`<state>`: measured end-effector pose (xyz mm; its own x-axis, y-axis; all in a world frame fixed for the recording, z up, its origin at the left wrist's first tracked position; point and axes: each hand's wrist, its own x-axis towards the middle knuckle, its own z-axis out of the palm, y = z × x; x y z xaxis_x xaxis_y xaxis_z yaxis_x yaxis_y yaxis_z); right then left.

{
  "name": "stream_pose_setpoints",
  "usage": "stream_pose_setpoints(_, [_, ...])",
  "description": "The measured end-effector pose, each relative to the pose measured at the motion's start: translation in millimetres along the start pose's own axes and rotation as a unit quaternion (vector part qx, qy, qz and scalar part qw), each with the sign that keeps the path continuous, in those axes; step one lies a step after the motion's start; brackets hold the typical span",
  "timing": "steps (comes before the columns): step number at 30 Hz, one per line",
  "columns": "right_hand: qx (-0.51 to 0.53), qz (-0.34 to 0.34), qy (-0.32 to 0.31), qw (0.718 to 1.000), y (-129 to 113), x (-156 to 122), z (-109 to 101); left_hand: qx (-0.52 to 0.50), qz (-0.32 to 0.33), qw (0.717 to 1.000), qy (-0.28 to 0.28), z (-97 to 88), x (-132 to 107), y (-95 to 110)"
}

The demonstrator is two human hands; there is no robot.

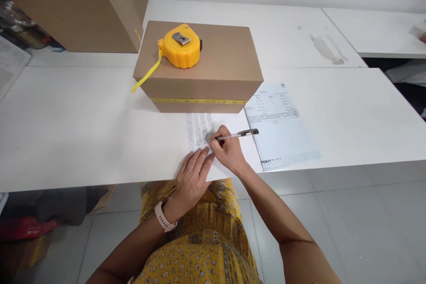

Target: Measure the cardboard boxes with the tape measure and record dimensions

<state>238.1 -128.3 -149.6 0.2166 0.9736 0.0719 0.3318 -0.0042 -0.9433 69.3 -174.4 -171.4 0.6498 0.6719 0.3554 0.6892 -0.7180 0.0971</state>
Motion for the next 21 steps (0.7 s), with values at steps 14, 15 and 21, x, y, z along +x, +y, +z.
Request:
stream_pose_setpoints(14, [0.008,-0.004,-0.011,1.000,-0.5,-0.8,-0.5,-0.009,-0.004,1.000,-0.028,1.9,-2.6,-0.3])
stream_pose_setpoints(15, [0.008,-0.003,-0.008,1.000,-0.6,-0.8,-0.5,-0.009,-0.003,1.000,-0.023,2.0,-2.4,-0.3])
stream_pose_setpoints(21, [0.001,0.000,0.001,1.000,-0.9,-0.6,-0.9,-0.009,-0.003,1.000,-0.026,2.0,-2.2,-0.2])
